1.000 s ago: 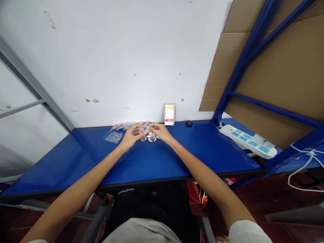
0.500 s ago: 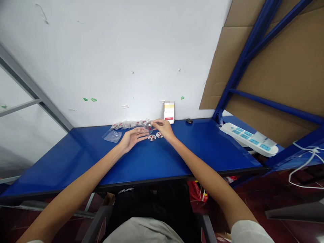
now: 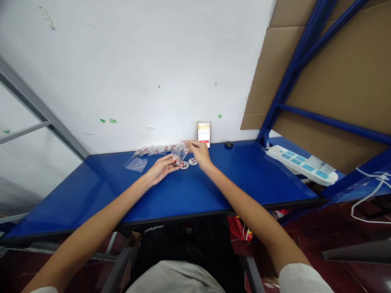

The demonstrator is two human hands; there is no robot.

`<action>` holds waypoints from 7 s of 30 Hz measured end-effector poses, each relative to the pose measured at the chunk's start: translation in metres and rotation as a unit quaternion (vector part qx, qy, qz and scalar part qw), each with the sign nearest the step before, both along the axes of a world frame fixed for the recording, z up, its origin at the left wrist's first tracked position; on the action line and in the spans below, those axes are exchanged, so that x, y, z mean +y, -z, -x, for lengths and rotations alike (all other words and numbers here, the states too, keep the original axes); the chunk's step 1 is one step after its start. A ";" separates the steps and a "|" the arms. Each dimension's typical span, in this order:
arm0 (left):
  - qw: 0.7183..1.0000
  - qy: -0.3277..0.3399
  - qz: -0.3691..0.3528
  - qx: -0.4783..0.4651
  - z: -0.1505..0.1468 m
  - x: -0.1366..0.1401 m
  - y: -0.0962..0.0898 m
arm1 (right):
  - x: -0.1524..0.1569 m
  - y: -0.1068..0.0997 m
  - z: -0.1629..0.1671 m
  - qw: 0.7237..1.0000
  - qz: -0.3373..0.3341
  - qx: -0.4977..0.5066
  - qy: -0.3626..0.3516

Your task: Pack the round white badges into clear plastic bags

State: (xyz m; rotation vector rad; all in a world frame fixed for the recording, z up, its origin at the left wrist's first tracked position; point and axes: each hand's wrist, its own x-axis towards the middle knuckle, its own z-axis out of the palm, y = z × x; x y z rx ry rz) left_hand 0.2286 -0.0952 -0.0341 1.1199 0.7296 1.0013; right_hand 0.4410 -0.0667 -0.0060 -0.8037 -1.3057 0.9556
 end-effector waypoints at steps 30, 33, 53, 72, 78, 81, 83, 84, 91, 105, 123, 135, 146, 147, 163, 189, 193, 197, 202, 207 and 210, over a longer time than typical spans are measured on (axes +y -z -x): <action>0.996 -0.090 -0.001 0.029 0.007 0.006 -0.003 | 0.009 0.015 -0.012 0.958 -0.043 -0.266 -0.102; 0.996 -0.085 -0.015 0.027 0.006 0.005 -0.004 | 0.004 0.014 -0.007 0.945 -0.077 -0.296 -0.112; 0.894 -0.168 -0.177 0.376 0.029 0.026 0.013 | 0.047 0.033 -0.056 0.880 -0.143 -0.450 0.054; 0.782 -0.103 -0.294 0.540 0.031 0.016 -0.004 | 0.045 0.023 -0.064 0.865 -0.079 -0.489 -0.082; 0.774 -0.092 -0.317 0.540 0.026 0.013 -0.003 | 0.037 0.016 -0.060 0.857 -0.071 -0.498 -0.110; 0.770 -0.097 -0.335 0.534 0.025 0.015 0.001 | 0.033 0.012 -0.059 0.853 -0.053 -0.503 -0.129; 0.765 -0.099 -0.353 0.530 0.025 0.017 0.004 | 0.031 0.010 -0.058 0.852 -0.048 -0.502 -0.141; 0.762 -0.099 -0.362 0.528 0.026 0.018 0.004 | 0.031 0.010 -0.057 0.852 -0.051 -0.501 -0.146; 0.758 -0.093 -0.375 0.525 0.030 0.021 0.005 | 0.023 0.005 -0.048 0.844 -0.053 -0.508 -0.166; 0.737 -0.117 -0.403 0.529 0.024 0.023 0.008 | 0.033 0.012 -0.054 0.873 -0.037 -0.453 -0.178; 0.767 -0.040 -0.406 0.495 0.022 0.004 -0.001 | 0.042 0.027 -0.051 0.846 -0.102 -0.504 -0.139; 0.768 0.000 -0.411 0.490 0.027 0.015 -0.001 | 0.041 0.026 -0.052 0.845 -0.104 -0.504 -0.144; 0.788 -0.032 -0.389 0.477 0.029 0.012 -0.010 | 0.047 0.025 -0.059 0.878 -0.103 -0.456 -0.108; 0.792 -0.035 -0.387 0.470 0.026 0.008 -0.013 | 0.050 0.026 -0.061 0.880 -0.102 -0.453 -0.099; 0.682 -0.073 -0.465 0.560 -0.055 -0.021 -0.002 | 0.052 0.021 -0.078 0.875 -0.069 -0.475 -0.058; 0.716 -0.062 -0.412 0.560 -0.007 0.026 0.012 | 0.036 0.004 -0.078 0.837 -0.022 -0.517 -0.175; 0.712 -0.049 -0.411 0.568 -0.013 0.024 0.013 | 0.035 0.002 -0.079 0.840 -0.016 -0.511 -0.182; 0.712 -0.043 -0.407 0.570 -0.016 0.026 0.014 | 0.038 0.004 -0.079 0.826 -0.025 -0.528 -0.195; 0.715 -0.034 -0.398 0.574 -0.015 0.028 0.015 | 0.039 0.006 -0.077 0.820 -0.039 -0.538 -0.192; 0.716 -0.036 -0.398 0.572 -0.014 0.026 0.015 | 0.039 0.008 -0.076 0.825 -0.050 -0.531 -0.185; 0.715 -0.038 -0.397 0.574 -0.014 0.025 0.015 | 0.041 0.010 -0.077 0.827 -0.052 -0.530 -0.180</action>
